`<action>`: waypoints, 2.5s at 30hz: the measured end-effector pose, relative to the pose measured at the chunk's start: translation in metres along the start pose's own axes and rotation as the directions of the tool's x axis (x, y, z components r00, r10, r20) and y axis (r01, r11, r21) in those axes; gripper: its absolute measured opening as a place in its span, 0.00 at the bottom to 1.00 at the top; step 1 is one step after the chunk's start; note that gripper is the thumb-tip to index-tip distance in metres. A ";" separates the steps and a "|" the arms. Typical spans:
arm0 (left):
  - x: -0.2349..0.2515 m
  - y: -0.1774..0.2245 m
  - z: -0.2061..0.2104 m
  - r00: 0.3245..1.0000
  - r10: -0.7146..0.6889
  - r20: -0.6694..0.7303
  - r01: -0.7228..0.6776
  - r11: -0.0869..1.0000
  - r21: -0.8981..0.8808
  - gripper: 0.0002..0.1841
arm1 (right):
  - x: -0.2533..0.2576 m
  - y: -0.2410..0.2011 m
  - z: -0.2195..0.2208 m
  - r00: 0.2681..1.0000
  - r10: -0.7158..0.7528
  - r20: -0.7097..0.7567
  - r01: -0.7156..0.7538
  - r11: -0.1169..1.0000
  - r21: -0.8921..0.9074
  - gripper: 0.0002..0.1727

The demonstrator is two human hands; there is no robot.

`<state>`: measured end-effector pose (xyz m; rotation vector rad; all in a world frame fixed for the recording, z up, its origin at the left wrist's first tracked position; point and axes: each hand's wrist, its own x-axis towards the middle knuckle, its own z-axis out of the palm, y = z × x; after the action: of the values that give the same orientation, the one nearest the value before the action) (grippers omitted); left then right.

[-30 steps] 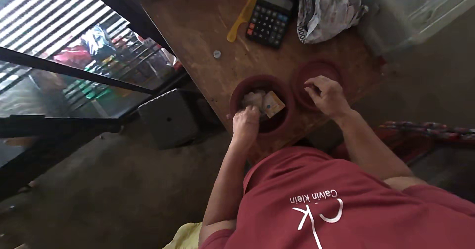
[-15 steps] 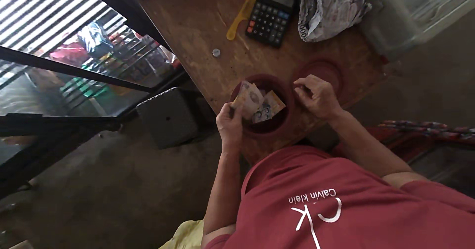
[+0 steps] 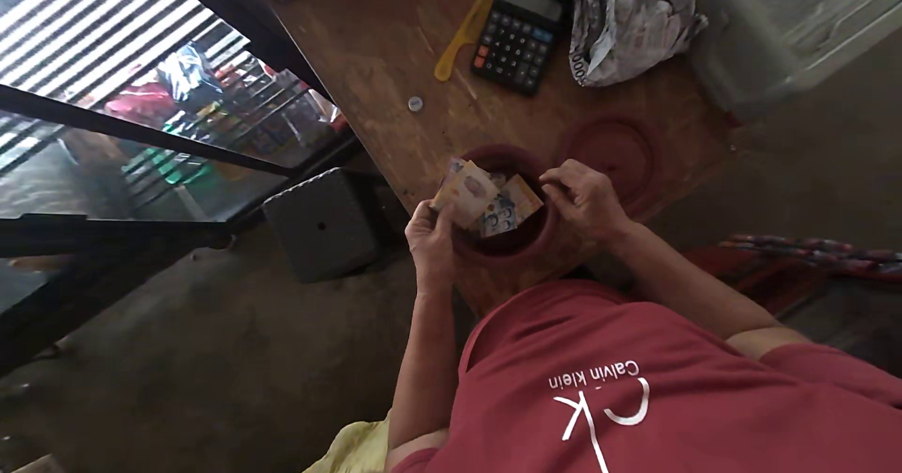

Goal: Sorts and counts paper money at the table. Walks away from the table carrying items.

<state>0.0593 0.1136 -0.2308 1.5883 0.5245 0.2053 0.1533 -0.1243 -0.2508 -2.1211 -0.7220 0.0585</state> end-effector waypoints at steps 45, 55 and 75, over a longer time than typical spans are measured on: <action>-0.016 0.008 0.041 0.968 -0.249 0.027 0.237 0.880 -0.411 0.14 | 0.001 -0.016 0.013 0.991 -0.012 0.136 -0.070 0.810 0.582 0.03; -0.016 0.008 0.044 0.976 -0.216 0.027 0.204 0.867 -0.455 0.14 | -0.009 -0.015 0.017 0.974 -0.193 0.116 0.126 0.893 0.432 0.19; -0.015 0.005 0.047 0.983 -0.183 -0.010 0.164 0.904 -0.396 0.11 | 0.000 -0.034 0.020 0.973 0.093 0.213 -0.158 0.936 0.313 0.08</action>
<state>0.0675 0.0649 -0.2281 1.1391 0.6164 0.1994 0.1314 -0.0945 -0.2379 -1.8515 -0.6373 0.4341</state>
